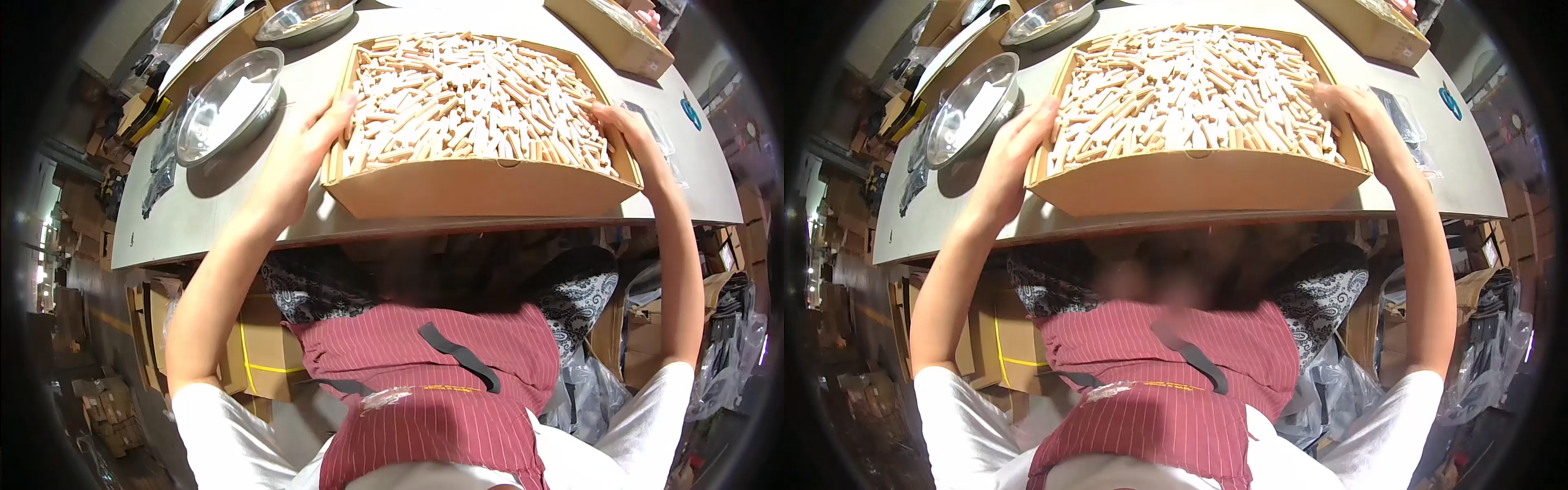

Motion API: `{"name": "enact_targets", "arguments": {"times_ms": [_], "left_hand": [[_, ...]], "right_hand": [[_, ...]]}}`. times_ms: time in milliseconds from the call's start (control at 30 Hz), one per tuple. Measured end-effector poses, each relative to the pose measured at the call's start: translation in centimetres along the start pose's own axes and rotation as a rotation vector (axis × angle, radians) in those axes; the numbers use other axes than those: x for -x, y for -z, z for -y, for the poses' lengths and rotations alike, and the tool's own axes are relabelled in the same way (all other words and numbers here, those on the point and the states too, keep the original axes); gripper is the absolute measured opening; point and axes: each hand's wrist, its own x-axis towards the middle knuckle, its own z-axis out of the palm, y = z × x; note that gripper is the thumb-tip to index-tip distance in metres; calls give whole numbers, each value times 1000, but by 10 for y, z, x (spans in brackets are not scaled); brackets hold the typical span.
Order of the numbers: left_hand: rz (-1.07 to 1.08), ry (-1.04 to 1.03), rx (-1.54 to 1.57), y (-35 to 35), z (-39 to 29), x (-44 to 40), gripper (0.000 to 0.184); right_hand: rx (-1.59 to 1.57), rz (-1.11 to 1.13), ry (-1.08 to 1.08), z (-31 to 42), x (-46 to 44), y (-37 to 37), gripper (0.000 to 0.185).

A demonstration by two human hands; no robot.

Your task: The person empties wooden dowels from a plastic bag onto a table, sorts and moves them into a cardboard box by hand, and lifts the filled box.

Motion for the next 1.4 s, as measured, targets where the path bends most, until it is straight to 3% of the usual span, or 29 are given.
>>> {"name": "enact_targets", "arguments": {"times_ms": [33,67,100,167,200,233,267,300,333,433,467,767,1033,1200,1300,1400], "left_hand": [[-38,83,48,5,4,9,62],[27,-13,-55,19,22,17,61],[39,-68,-199,31,33,25,60],[-5,-144,-529,51,46,42,58],[105,-291,-921,76,60,47,60],[114,-279,-920,82,61,49,60],[215,-398,-1155,87,59,52,63],[325,-521,-1384,91,57,50,65],[385,-483,-1390,91,57,45,81],[435,-540,-1426,86,52,45,93],[421,-518,-1377,85,53,46,78],[447,-398,-1434,72,47,44,72],[425,-364,-1408,71,50,43,64],[605,-305,-1430,74,41,41,90],[698,-292,-1433,77,34,41,90],[593,-382,-1453,72,48,46,79]], "right_hand": [[-68,-51,12,-3,8,-4,52],[-188,-178,32,-10,19,-12,66],[-195,-348,123,-32,21,-13,64],[398,-136,288,-93,22,33,54],[373,-118,213,-99,34,33,50],[359,-106,168,-106,44,34,48],[345,-94,123,-112,55,35,46],[609,-37,209,-120,61,42,42],[874,28,298,-129,66,53,39],[931,232,-36,-151,67,99,32],[936,288,-94,-154,62,104,33],[923,458,-262,-157,20,115,34],[895,374,-327,-160,33,125,35],[869,240,-313,-148,46,125,36],[845,148,-303,-140,56,120,36],[831,55,-267,-132,62,112,37]]}}
